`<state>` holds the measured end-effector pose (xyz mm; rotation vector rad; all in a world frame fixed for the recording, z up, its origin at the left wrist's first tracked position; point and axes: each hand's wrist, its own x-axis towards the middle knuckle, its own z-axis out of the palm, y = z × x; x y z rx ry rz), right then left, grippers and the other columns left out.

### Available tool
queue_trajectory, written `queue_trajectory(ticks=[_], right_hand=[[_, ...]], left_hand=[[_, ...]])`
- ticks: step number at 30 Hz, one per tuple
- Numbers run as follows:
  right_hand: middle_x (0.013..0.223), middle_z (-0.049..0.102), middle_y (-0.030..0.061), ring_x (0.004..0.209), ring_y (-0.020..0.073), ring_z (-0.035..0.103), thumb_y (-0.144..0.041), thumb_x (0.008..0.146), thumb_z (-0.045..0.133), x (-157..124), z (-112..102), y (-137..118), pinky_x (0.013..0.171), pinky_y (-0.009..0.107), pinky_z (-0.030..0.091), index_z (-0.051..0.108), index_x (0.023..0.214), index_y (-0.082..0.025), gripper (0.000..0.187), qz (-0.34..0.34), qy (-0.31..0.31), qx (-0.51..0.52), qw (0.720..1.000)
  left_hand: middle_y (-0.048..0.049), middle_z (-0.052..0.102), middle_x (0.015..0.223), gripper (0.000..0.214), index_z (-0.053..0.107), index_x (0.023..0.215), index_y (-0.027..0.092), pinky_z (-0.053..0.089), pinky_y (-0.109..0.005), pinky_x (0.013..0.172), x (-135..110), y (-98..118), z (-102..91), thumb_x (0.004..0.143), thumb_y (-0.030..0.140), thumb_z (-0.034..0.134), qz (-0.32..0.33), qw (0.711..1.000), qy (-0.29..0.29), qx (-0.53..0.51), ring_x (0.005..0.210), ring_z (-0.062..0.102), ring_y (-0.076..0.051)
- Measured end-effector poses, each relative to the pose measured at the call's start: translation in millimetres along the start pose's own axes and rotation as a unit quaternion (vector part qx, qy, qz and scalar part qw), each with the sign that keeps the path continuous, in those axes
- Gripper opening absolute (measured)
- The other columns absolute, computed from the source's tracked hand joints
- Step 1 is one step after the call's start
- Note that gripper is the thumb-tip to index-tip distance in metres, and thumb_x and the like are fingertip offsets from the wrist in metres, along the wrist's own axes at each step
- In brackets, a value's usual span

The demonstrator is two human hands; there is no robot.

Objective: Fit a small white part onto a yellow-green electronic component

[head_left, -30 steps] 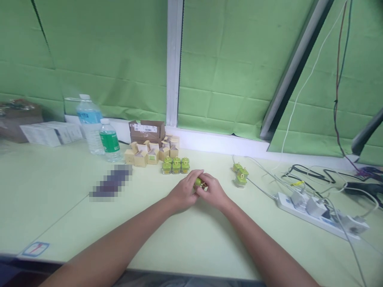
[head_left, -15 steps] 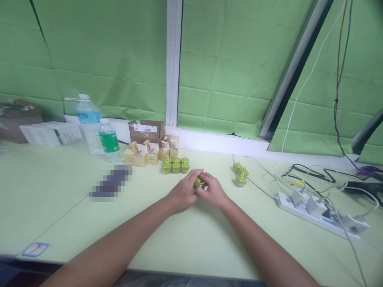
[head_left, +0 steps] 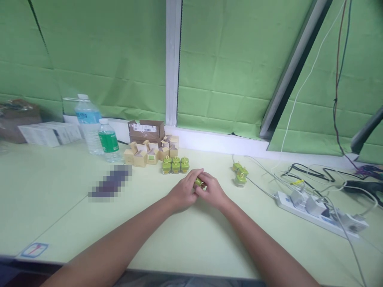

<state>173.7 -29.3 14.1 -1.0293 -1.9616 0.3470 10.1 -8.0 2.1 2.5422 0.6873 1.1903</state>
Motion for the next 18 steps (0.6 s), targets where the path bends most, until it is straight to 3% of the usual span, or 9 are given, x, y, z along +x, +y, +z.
queue_trajectory(ticks=[4, 12, 18], right_hand=[[0.094, 0.063, 0.0046, 0.081, 0.0172, 0.059, -0.013, 0.078, 0.056, 0.1, -2.8, -0.7, 0.074, 0.03, 0.048, 0.067, 0.104, -0.02, 0.029, 0.006, -0.008, -0.003, 1.0], [0.094, 0.062, 0.006, 0.081, 0.0183, 0.058, -0.011, 0.078, 0.056, -0.4, -2.8, -5.5, 0.071, 0.03, 0.049, 0.066, 0.096, -0.018, 0.022, 0.014, -0.02, -0.012, 1.0], [0.098, 0.062, 0.0058, 0.083, 0.0183, 0.059, -0.013, 0.079, 0.057, -0.3, -4.6, -5.8, 0.076, 0.032, 0.049, 0.067, 0.105, -0.02, 0.029, 0.012, -0.023, -0.018, 0.999]], left_hand=[[-0.0138, 0.047, 0.142, 0.074, 0.032, 0.145, 0.02, 0.048, -0.045, 0.107, 1.1, 0.8, -2.6, 0.077, 0.004, 0.055, -0.013, 1.0, 0.017, 0.017, 0.13, 0.05, -0.027], [-0.0129, 0.045, 0.145, 0.082, 0.029, 0.147, 0.022, 0.048, -0.044, 0.107, -0.8, 0.3, -0.2, 0.072, -0.001, 0.051, 0.005, 1.0, -0.014, -0.013, 0.131, 0.05, -0.026], [-0.0142, 0.045, 0.145, 0.081, 0.029, 0.148, 0.021, 0.047, -0.047, 0.108, 0.3, 0.2, -3.1, 0.073, 0.001, 0.054, -0.015, 1.0, 0.002, 0.009, 0.132, 0.048, -0.029]])
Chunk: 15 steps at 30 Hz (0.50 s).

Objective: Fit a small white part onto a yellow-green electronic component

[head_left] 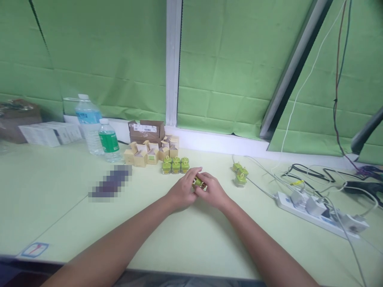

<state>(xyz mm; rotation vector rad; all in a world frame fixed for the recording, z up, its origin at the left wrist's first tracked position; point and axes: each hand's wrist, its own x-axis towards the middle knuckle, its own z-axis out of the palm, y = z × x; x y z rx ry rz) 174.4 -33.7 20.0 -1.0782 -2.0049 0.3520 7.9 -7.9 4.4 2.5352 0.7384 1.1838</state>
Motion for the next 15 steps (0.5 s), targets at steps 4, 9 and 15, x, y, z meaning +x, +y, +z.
queue_trajectory(ticks=[4, 9, 15], right_hand=[[0.097, 0.061, 0.0064, 0.082, 0.0184, 0.059, -0.013, 0.079, 0.057, -0.2, 1.7, 1.0, 0.074, 0.032, 0.049, 0.066, 0.102, -0.019, 0.025, 0.014, -0.008, -0.003, 1.0], [0.094, 0.06, 0.0065, 0.083, 0.019, 0.058, -0.011, 0.077, 0.057, 0.2, 2.8, 0.4, 0.073, 0.032, 0.049, 0.066, 0.093, -0.017, 0.019, 0.007, 0.0, -0.003, 1.0], [0.097, 0.062, 0.0057, 0.083, 0.0182, 0.059, -0.012, 0.078, 0.057, 0.1, 0.5, 0.5, 0.076, 0.032, 0.05, 0.066, 0.107, -0.021, 0.031, 0.01, -0.002, -0.001, 1.0]], left_hand=[[-0.0129, 0.045, 0.146, 0.083, 0.029, 0.149, 0.022, 0.047, -0.045, 0.108, -1.5, -0.4, 1.4, 0.072, 0.0, 0.053, 0.002, 1.0, -0.012, -0.013, 0.131, 0.049, -0.028], [-0.0128, 0.044, 0.147, 0.086, 0.028, 0.149, 0.022, 0.046, -0.046, 0.11, -2.0, -0.1, 3.1, 0.07, -0.003, 0.051, 0.005, 0.999, -0.026, -0.027, 0.134, 0.047, -0.027], [-0.0138, 0.045, 0.145, 0.082, 0.03, 0.148, 0.022, 0.048, -0.047, 0.107, 0.1, -0.3, 0.1, 0.073, 0.002, 0.055, -0.011, 1.0, -0.002, -0.004, 0.13, 0.049, -0.029]])
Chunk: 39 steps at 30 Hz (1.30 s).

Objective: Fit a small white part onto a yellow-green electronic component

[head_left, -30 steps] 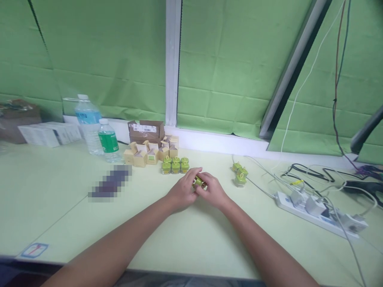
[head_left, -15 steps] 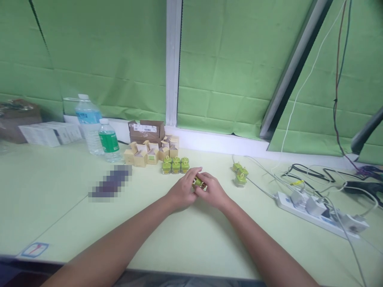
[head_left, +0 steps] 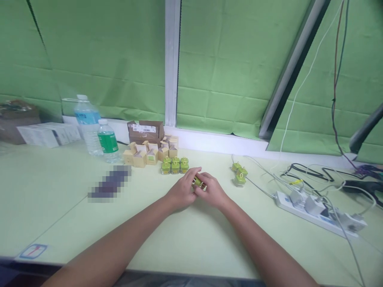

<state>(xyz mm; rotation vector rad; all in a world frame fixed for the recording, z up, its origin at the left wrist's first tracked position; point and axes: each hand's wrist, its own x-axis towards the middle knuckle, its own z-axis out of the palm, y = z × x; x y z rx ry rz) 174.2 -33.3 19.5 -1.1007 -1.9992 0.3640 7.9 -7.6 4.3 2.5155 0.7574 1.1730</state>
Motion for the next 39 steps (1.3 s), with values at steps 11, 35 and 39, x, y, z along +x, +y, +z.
queue_trajectory(ticks=[11, 35, 39], right_hand=[[0.097, 0.064, 0.0068, 0.083, 0.0191, 0.06, -0.013, 0.078, 0.058, -0.4, 1.2, 0.4, 0.076, 0.034, 0.05, 0.067, 0.106, -0.02, 0.031, -0.006, 0.014, -0.002, 1.0], [0.095, 0.073, 0.0072, 0.079, 0.0197, 0.07, -0.048, 0.071, 0.077, 9.3, 6.5, 15.7, 0.073, 0.038, 0.059, 0.062, 0.101, -0.018, 0.045, 0.18, 0.109, 0.384, 0.899], [0.088, 0.072, 0.005, 0.074, 0.0183, 0.07, -0.051, 0.073, 0.075, 8.8, 8.4, 20.4, 0.073, 0.037, 0.06, 0.063, 0.092, -0.019, 0.039, 0.16, 0.129, 0.337, 0.919]], left_hand=[[-0.0135, 0.045, 0.145, 0.081, 0.031, 0.148, 0.021, 0.047, -0.046, 0.107, -0.4, 0.0, 0.5, 0.073, 0.002, 0.056, 0.003, 1.0, -0.006, -0.018, 0.129, 0.05, -0.029], [-0.0018, 0.07, 0.084, 0.021, 0.068, 0.097, 0.018, 0.05, -0.03, 0.073, 9.2, -5.0, -6.7, 0.085, 0.035, 0.066, -0.124, 0.985, 0.102, -0.056, 0.076, 0.063, -0.018], [-0.0016, 0.07, 0.084, 0.016, 0.07, 0.094, 0.018, 0.05, -0.029, 0.074, 9.4, -4.2, -7.1, 0.086, 0.031, 0.064, -0.128, 0.984, 0.08, -0.089, 0.076, 0.062, -0.017]])
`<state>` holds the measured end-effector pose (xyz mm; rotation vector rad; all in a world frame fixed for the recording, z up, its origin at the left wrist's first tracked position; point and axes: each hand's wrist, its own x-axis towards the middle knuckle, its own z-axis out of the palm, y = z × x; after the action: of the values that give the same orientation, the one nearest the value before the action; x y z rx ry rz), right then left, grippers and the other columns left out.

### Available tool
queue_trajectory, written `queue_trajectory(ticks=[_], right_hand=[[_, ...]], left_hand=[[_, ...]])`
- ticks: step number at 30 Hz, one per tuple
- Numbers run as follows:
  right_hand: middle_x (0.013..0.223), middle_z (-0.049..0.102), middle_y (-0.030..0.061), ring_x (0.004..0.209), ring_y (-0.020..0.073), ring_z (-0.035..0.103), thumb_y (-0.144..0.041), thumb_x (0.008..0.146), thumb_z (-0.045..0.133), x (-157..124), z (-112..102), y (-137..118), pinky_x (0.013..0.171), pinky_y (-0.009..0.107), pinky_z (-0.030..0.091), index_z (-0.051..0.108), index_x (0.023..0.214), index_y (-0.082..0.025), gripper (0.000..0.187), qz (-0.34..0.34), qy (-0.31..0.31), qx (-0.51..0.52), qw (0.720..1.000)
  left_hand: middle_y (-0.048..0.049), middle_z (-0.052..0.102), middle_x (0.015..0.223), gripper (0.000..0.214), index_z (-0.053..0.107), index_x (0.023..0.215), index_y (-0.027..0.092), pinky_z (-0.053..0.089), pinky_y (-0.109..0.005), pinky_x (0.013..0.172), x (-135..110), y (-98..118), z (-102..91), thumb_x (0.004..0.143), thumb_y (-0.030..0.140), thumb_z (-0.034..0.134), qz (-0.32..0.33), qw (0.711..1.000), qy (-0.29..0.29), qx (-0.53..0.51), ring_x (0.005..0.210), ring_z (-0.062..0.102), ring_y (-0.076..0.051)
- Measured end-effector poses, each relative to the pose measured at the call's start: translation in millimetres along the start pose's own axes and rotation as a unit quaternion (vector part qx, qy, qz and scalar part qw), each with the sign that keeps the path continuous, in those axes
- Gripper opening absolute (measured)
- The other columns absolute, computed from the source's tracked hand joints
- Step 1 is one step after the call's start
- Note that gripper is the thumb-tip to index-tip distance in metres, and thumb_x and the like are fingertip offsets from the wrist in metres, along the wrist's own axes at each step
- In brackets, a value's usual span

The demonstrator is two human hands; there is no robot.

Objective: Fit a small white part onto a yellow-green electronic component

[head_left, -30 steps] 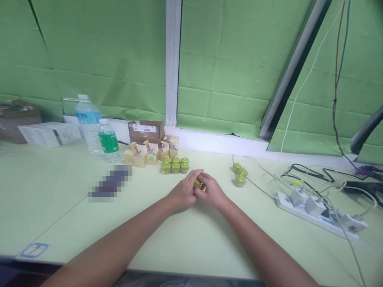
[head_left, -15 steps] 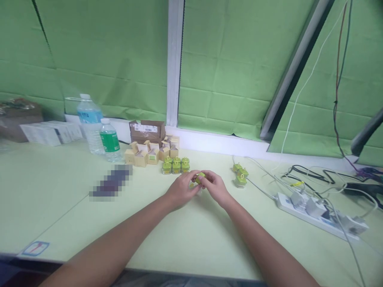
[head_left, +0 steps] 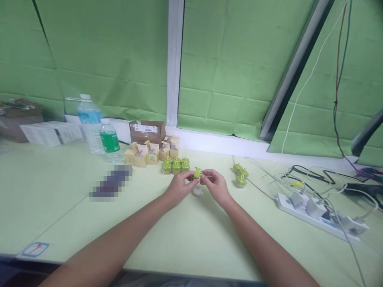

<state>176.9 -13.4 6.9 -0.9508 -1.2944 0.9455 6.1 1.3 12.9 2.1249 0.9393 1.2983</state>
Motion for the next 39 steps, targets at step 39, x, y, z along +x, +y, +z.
queue_trajectory(ticks=[39], right_hand=[[0.078, 0.075, 0.0062, 0.065, 0.0165, 0.066, -0.042, 0.066, 0.08, -2.4, -3.0, -9.6, 0.071, 0.034, 0.056, 0.077, 0.084, -0.015, 0.033, 0.071, -0.028, 0.005, 0.997]], left_hand=[[0.0014, 0.054, 0.058, 0.038, 0.077, 0.086, 0.013, 0.024, -0.022, 0.049, 5.3, -6.6, 4.8, 0.065, 0.043, 0.078, -0.265, 0.929, -0.027, -0.259, 0.052, 0.035, -0.007]])
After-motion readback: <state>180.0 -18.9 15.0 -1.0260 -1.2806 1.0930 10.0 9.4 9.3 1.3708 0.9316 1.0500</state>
